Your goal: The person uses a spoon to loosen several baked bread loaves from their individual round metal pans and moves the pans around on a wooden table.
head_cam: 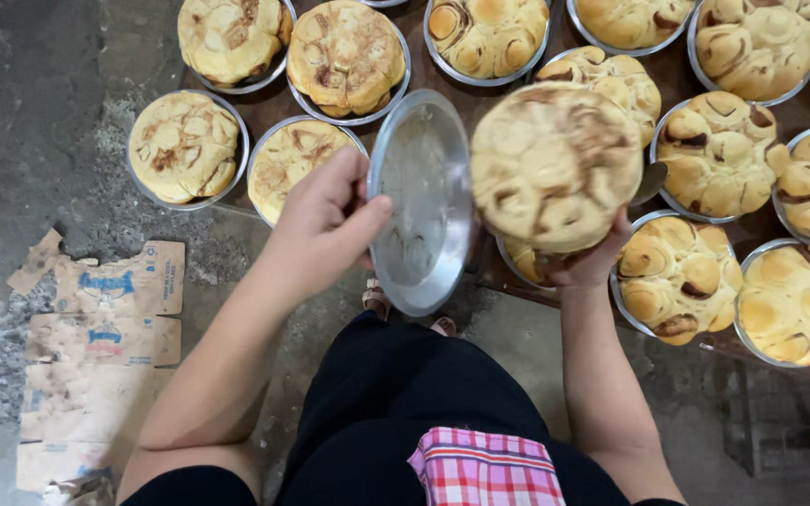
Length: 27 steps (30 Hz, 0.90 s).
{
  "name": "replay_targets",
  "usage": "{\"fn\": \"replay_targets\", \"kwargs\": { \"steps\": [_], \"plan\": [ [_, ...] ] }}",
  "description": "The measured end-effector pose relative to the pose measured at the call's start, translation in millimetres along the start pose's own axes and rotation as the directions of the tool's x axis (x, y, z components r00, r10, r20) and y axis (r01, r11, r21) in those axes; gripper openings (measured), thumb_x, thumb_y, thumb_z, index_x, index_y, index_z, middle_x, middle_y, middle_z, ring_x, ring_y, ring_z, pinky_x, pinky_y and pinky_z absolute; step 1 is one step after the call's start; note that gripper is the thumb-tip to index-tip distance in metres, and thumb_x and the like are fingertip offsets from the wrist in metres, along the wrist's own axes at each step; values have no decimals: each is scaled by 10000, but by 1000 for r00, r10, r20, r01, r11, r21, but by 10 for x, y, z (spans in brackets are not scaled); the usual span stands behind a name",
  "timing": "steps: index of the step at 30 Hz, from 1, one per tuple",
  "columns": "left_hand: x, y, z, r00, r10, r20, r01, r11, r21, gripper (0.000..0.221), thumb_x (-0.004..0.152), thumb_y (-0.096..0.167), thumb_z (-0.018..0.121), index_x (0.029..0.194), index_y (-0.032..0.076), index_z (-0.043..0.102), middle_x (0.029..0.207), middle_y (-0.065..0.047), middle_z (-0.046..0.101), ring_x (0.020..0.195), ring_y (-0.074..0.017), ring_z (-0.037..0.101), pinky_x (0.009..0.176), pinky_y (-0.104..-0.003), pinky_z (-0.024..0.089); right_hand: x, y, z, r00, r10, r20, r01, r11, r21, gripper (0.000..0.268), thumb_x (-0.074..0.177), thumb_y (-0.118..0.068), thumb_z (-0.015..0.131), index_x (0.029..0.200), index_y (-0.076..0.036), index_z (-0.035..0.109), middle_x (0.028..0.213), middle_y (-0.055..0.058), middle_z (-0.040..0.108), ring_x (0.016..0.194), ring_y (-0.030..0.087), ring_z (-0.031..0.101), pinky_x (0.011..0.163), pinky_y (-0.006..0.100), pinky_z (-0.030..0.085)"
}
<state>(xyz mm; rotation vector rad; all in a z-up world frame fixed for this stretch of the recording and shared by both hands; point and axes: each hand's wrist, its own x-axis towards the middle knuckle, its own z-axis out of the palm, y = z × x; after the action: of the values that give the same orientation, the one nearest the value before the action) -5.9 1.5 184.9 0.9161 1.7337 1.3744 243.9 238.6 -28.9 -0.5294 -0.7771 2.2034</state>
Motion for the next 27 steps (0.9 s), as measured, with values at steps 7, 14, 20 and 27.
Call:
{"fn": "replay_targets", "kwargs": {
  "steps": [7, 14, 20, 27],
  "plan": [
    [-374, -746, -217, 900, 410, -146, -251, 762, 597, 141, 1059, 164, 665, 1083, 67, 565, 977, -48, 530, 954, -131, 565, 847, -340, 546, 71, -316, -168, 998, -44, -33, 45, 999, 14, 736, 923, -543, 638, 1507, -118, 496, 1329, 26, 536, 1167, 209, 501, 966, 381, 459],
    [-163, -2013, 422, 945, -282, -167, 150, 826, -543, 179, 1034, 188, 627, 1122, 72, 523, 986, -36, 631, 811, -140, 668, 645, -285, 591, 102, 22, 109, 978, 177, 112, -159, 975, -157, 536, 994, -423, 648, 1424, -106, 601, 977, -51, 616, 775, 99, 494, 648, 260, 416],
    [-180, -2163, 444, 927, -344, -147, 87, 581, -809, 192, 1014, 143, 502, 1194, 77, 508, 1120, -80, 684, 912, -203, 735, 709, -369, 658, 105, 262, 577, 987, 127, -103, -161, 635, -756, 439, 1015, -308, 610, 1395, -89, 613, 888, -94, 704, 645, 49, 480, 549, 215, 390],
    [242, -2349, 84, 936, -337, -102, 62, 441, -895, 234, 1039, 108, 489, 1264, 66, 537, 1204, -161, 670, 997, -265, 712, 768, -411, 635, 1549, 870, -345, 957, -285, 49, 146, 328, -933, 323, 1070, -243, 597, 1346, -77, 618, 913, 58, 730, 628, 66, 537, 579, 230, 428]
  ]
}}
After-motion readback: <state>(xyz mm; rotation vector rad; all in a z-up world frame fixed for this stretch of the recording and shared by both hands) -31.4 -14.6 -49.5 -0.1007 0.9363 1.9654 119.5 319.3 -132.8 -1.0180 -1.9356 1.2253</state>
